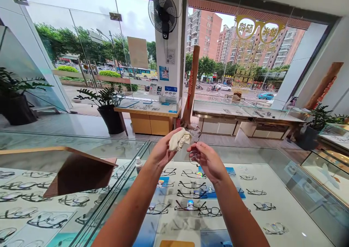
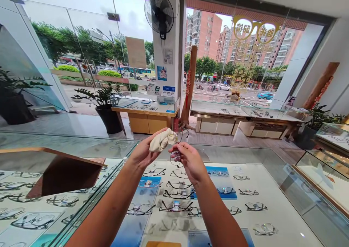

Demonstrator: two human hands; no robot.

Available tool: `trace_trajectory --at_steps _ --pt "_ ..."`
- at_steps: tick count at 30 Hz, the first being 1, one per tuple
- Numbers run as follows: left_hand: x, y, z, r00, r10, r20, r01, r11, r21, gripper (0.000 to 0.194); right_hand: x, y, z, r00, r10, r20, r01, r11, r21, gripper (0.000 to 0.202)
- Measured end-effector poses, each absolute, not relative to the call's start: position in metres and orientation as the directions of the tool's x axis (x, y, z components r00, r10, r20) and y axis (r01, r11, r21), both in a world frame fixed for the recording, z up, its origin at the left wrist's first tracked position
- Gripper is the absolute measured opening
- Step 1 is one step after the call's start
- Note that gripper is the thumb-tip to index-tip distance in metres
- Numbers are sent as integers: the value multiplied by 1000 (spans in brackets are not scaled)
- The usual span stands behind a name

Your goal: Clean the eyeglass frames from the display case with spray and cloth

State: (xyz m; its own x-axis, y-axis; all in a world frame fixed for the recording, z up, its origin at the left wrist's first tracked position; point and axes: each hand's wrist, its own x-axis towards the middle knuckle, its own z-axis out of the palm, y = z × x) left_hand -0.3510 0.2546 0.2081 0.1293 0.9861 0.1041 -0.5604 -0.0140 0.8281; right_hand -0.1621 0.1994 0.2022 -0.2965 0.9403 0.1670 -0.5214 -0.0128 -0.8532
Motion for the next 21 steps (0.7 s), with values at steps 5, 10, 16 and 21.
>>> trace_trajectory --at_steps 5,10,16,21 --pt "-353 247 210 212 960 183 -499 -55 865 70 -162 196 205 -311 935 168 -512 -16 -859 33" --pt "-348 240 212 248 947 205 -510 -52 859 66 -163 194 207 -327 929 172 -498 -15 -867 35" --pt "-342 237 210 194 938 287 -460 -171 871 71 -166 195 204 -331 930 157 -468 -17 -883 37" --pt "-330 238 202 14 936 351 -335 -327 884 67 -171 193 202 -366 916 165 -455 -21 -890 38"
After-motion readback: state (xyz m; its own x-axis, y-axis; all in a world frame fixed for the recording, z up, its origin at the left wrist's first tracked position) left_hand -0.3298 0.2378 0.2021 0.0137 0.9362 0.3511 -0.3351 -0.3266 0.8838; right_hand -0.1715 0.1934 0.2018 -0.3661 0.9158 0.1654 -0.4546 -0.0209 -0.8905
